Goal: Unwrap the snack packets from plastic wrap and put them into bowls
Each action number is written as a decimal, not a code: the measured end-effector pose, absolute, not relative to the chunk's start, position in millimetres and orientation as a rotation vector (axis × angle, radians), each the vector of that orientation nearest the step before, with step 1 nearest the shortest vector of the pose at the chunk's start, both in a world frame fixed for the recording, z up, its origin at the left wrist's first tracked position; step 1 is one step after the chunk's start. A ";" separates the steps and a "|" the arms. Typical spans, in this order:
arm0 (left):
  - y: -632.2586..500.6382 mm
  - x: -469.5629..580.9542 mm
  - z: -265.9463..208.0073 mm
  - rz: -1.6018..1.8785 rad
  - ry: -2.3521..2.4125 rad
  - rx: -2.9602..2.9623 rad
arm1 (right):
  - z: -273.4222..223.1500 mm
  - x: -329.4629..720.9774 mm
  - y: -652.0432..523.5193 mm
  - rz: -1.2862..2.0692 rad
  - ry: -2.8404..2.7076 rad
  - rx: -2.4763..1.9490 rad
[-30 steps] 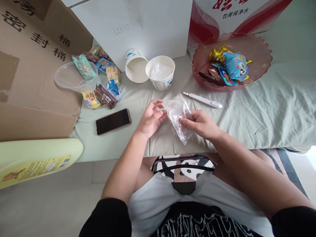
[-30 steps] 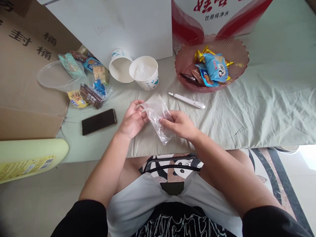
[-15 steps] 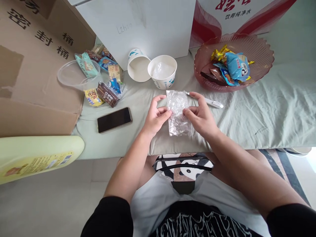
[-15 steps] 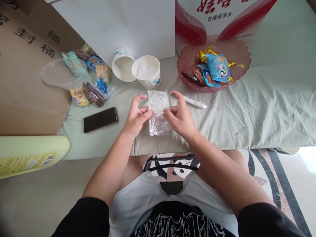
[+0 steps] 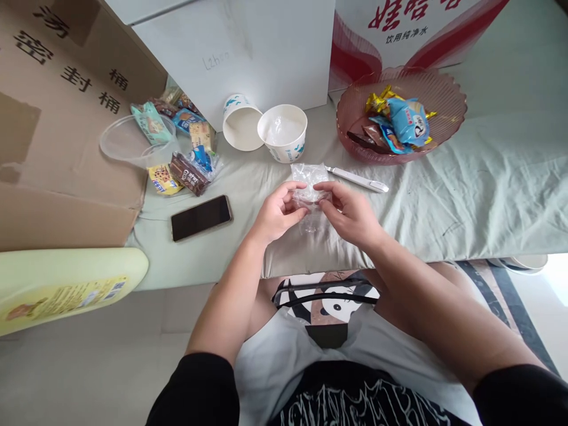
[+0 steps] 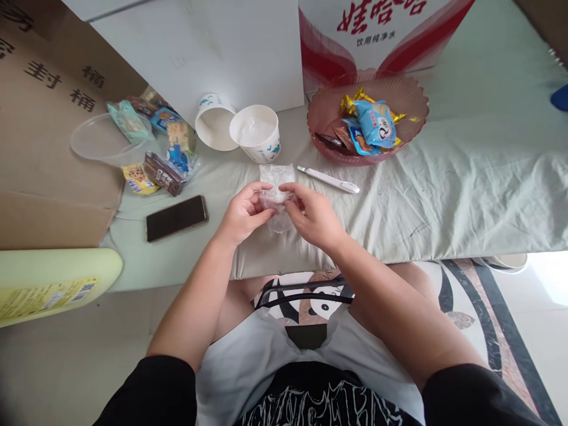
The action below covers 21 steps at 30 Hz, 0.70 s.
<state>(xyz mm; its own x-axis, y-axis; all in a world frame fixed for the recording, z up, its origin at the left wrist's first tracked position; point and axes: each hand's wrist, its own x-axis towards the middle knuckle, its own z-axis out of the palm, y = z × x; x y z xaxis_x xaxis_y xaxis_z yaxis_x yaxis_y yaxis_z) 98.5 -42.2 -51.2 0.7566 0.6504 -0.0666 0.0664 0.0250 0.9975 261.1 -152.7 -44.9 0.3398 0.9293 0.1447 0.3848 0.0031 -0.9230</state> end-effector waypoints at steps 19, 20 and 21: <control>-43.8 98.9 -57.7 0.560 0.755 1.942 | -61.5 246.1 -145.0 0.367 -1.297 -1.710; -42.2 99.0 -57.2 0.598 0.774 1.977 | -61.4 245.2 -143.6 0.301 -1.295 -1.706; -40.8 99.5 -56.8 0.636 0.790 2.001 | -61.3 245.4 -143.2 0.233 -1.286 -1.706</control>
<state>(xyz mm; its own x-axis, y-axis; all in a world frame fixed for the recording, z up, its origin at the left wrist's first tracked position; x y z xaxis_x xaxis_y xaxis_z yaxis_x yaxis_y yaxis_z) 99.5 -40.8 -56.8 0.6683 0.7316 0.1347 0.2882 -0.4216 0.8597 245.4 -143.2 -61.3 0.4282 0.8252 0.3683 0.6440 0.0072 -0.7650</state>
